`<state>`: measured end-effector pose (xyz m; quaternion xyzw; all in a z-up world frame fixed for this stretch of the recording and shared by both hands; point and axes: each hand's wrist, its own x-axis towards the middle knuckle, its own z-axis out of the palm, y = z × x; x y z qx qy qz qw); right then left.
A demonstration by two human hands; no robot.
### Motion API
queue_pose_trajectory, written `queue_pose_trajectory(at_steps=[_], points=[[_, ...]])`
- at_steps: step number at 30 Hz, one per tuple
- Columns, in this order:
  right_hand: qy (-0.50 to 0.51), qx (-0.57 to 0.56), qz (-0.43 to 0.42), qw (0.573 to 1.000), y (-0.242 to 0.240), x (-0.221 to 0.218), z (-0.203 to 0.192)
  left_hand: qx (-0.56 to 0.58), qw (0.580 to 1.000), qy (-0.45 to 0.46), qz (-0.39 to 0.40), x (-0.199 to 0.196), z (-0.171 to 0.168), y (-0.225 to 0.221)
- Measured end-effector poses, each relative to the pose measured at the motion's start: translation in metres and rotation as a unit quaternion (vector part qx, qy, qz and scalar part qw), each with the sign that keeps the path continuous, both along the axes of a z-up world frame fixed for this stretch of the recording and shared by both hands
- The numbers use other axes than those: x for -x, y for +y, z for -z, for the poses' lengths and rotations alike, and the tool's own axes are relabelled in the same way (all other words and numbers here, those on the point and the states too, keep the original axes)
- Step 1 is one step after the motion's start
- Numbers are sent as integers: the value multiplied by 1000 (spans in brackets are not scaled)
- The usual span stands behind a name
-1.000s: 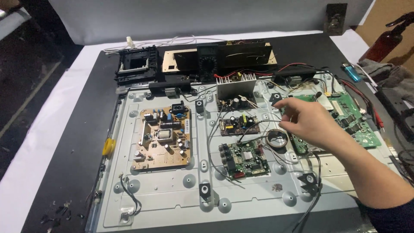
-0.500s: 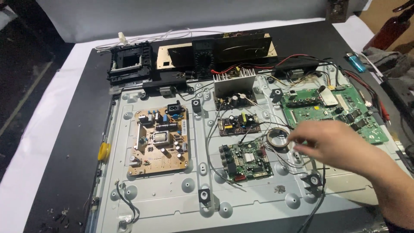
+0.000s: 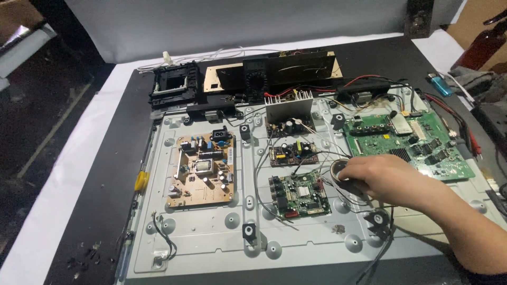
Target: Repairing a television by splicing wires, applying electrical tape, and installing a component.
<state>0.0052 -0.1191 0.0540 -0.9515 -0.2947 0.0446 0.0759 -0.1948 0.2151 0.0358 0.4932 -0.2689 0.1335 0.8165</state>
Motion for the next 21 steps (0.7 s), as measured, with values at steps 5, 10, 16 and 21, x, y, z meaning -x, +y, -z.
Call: queue_pose_trajectory(at_steps=[5,10,16,21], points=[[1,-14,6,1000,-10,5,-3,-40,999,-37,-9,-23,-19,-16],[-51,-130,-43,989,-25,15,-15,-73,995,-67,-28,-46,-32,-34],[31,-115,-77,990,-31,37,-28,-108,988,-91,-69,-85,-53,-50],[-9,-146,-72,987,-49,43,-21,-588,753,-261,-140,-168,-52,-78]])
